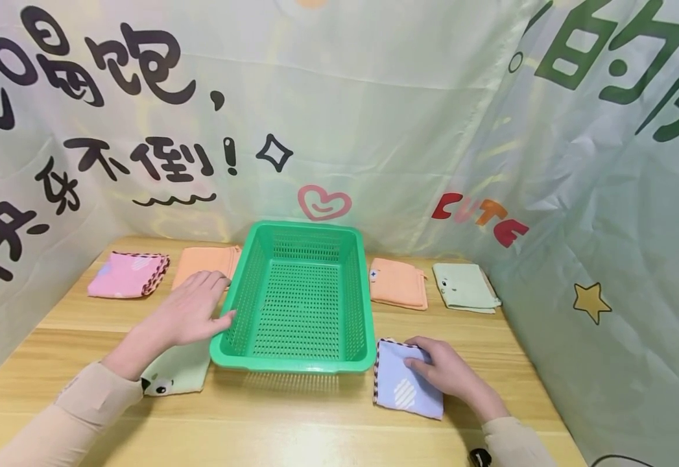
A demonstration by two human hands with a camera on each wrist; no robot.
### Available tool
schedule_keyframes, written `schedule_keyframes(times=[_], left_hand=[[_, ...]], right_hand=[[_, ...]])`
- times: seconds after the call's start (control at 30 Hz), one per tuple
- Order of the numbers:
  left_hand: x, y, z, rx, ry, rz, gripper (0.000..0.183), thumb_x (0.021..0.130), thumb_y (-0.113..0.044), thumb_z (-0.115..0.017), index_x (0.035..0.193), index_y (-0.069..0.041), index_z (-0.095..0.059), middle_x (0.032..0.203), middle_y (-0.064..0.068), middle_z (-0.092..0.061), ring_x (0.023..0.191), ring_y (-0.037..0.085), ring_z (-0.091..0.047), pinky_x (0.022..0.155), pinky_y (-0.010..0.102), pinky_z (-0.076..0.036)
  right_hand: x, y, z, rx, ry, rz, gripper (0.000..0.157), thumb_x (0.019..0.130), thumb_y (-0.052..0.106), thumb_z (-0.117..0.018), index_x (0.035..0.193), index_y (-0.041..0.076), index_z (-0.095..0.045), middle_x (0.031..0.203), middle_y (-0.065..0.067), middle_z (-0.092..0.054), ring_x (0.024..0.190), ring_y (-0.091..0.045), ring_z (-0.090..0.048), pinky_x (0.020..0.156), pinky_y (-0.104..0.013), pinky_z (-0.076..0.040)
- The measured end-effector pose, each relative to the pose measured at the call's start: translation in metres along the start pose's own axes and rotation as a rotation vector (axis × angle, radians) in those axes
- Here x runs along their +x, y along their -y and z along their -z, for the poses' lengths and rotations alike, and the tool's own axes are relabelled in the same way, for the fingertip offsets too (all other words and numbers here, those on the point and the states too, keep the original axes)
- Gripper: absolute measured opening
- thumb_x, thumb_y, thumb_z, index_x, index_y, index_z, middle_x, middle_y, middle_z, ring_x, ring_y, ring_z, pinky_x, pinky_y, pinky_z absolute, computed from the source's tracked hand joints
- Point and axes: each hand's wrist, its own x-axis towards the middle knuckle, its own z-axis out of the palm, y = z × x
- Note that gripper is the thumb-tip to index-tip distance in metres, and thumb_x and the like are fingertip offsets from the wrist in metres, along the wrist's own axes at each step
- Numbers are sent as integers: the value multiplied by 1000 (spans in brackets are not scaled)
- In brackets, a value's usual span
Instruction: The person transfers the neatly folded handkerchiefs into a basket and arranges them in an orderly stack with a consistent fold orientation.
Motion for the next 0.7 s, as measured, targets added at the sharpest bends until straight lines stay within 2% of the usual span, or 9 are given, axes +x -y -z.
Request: schedule_keyframes(times=[0.17, 0.3, 0.7], left_hand=[[0, 0, 0, 2, 3, 3, 51, 92, -44, -58, 111, 3, -59, 108, 15, -57, 101, 32, -54, 97, 50, -46], [0, 0, -1, 5, 7, 7, 52, 92, -45, -58, 112, 3, -59, 110, 15, -57, 102, 32, -54, 98, 50, -46], [-1, 0, -1, -1, 2, 10, 46, 91, -44, -59, 107, -1, -57, 106, 13, -56, 99, 31, -52, 96, 49, -45]], right_hand=[[-2, -1, 0, 20, -61, 4, 27, 99, 18, -71, 122, 4, -71, 119, -12, -73, 113, -36, -68, 96, -56, -53], [-3, -1, 1, 28, -116, 2, 25, 98, 15, -71, 121, 5, -72, 117, -11, -74, 111, -35, -69, 95, -55, -53], [-2, 2, 10, 70, -198, -38, 25, 99, 13, -70, 123, 5, -70, 117, -10, -73, 109, -28, -66, 91, -43, -54]])
